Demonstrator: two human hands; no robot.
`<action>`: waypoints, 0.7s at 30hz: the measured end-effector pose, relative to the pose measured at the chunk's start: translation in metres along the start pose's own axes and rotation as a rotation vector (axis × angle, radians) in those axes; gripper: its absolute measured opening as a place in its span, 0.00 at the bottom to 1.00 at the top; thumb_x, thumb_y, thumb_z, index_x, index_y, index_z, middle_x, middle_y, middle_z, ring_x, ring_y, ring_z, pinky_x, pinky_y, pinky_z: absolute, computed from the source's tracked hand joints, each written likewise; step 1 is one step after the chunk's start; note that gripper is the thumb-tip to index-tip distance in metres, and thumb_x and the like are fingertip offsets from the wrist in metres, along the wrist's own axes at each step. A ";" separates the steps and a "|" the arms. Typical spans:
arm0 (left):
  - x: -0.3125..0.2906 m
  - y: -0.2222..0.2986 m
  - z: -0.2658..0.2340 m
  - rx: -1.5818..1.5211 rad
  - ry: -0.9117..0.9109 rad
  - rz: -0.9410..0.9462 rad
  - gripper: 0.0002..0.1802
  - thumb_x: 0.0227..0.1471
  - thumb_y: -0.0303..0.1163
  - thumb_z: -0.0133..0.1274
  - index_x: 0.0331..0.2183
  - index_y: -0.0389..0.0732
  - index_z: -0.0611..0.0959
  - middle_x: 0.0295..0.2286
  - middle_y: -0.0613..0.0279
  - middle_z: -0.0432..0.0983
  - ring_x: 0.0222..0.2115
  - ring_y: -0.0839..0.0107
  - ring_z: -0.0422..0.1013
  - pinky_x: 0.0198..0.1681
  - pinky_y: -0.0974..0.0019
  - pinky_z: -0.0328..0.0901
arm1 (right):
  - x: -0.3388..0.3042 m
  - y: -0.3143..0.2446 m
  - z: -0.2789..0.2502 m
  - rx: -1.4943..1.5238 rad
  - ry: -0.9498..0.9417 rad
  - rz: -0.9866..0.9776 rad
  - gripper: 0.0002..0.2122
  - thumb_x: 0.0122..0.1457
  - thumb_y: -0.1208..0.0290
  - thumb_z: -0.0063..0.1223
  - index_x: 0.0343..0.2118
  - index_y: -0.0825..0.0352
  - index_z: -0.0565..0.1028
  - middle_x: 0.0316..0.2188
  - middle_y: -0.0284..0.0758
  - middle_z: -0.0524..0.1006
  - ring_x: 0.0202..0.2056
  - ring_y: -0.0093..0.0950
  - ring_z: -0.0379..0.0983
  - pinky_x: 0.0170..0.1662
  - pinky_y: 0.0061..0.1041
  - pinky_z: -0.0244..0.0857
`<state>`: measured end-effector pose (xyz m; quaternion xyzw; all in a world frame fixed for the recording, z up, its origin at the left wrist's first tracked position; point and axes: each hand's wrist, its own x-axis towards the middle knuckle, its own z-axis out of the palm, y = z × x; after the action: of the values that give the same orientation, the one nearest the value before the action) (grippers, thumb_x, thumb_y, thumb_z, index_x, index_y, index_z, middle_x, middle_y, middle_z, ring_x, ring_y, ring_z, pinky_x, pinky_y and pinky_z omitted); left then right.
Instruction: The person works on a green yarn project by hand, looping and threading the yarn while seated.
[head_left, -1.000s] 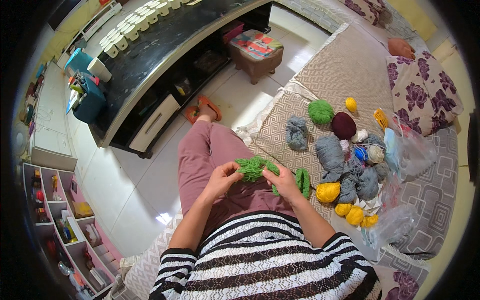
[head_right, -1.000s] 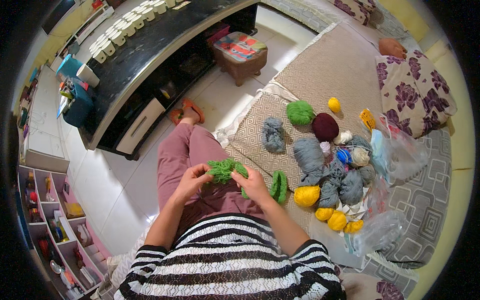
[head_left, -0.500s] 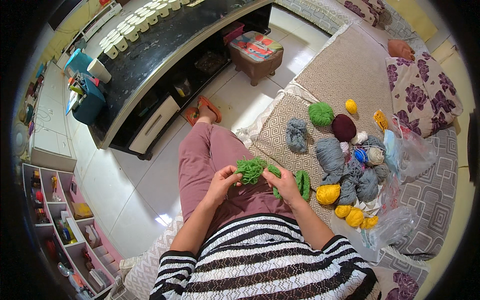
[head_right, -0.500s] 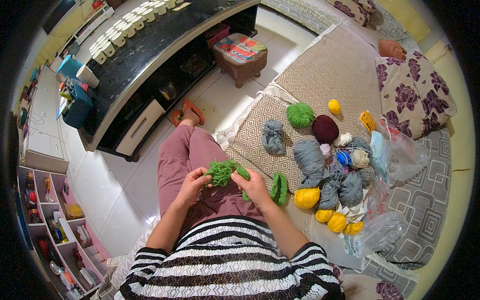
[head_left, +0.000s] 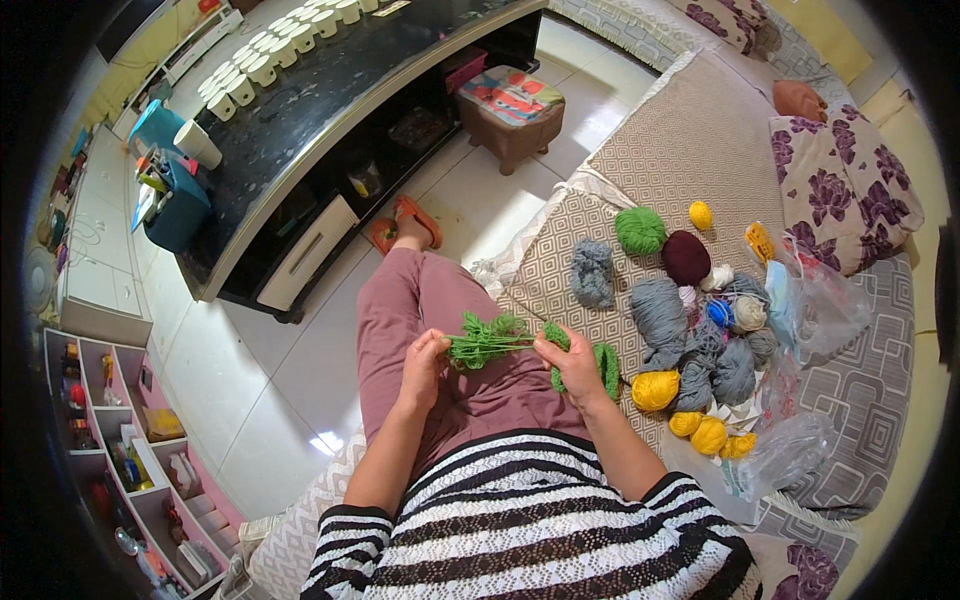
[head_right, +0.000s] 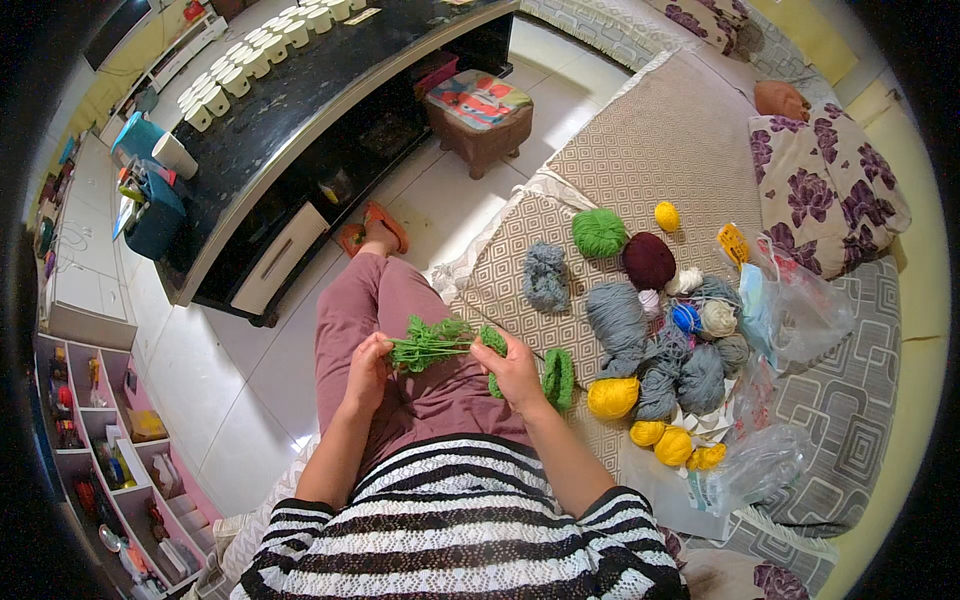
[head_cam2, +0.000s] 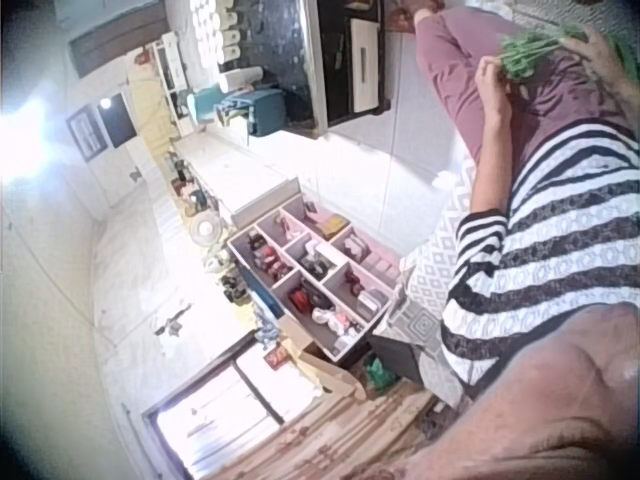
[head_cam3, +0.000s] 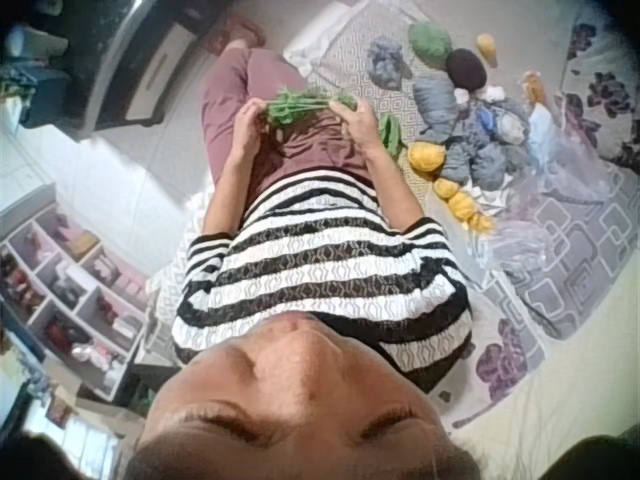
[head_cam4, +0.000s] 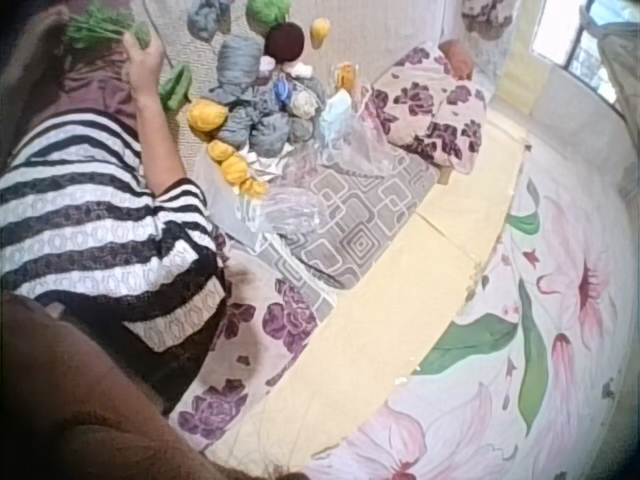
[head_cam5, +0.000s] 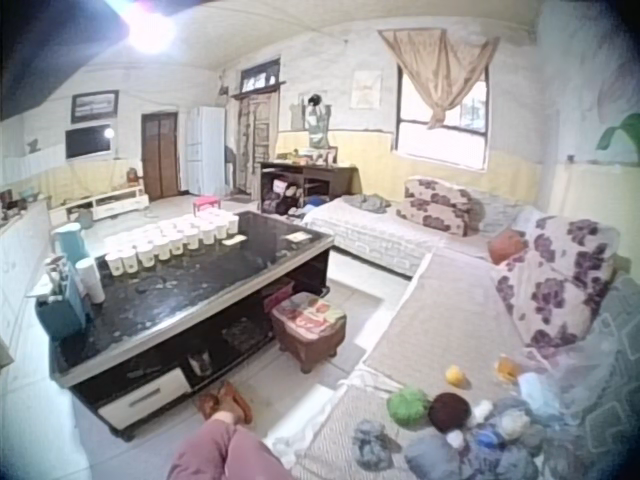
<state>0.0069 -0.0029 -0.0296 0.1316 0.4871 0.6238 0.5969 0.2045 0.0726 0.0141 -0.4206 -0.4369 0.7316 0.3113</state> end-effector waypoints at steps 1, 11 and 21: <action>0.000 0.001 0.001 0.000 0.001 0.001 0.03 0.43 0.28 0.43 0.20 0.43 0.69 0.18 0.71 0.65 0.19 0.82 0.61 0.24 0.79 0.57 | -0.001 -0.003 0.001 0.023 0.010 -0.003 0.04 0.49 0.76 0.48 0.28 0.69 0.69 0.17 0.25 0.66 0.18 0.13 0.58 0.23 0.11 0.53; -0.002 0.019 0.000 -0.127 -0.059 0.019 0.03 0.48 0.29 0.43 0.27 0.41 0.70 0.23 0.68 0.69 0.23 0.81 0.66 0.27 0.77 0.61 | -0.004 -0.014 -0.038 -0.552 -0.029 -0.073 0.13 0.45 0.64 0.53 0.31 0.68 0.71 0.18 0.30 0.71 0.20 0.20 0.65 0.26 0.20 0.60; -0.003 0.024 -0.023 -0.079 0.094 0.073 0.05 0.49 0.31 0.44 0.29 0.42 0.70 0.18 0.72 0.66 0.11 0.89 0.56 0.10 0.86 0.48 | -0.022 -0.089 -0.090 -1.709 -0.131 -0.035 0.12 0.40 0.60 0.52 0.26 0.61 0.72 0.18 0.40 0.72 0.25 0.40 0.68 0.28 0.36 0.61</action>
<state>-0.0245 -0.0109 -0.0213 0.0961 0.4847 0.6692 0.5549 0.3024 0.1262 0.0783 -0.4608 -0.8619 0.1692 -0.1271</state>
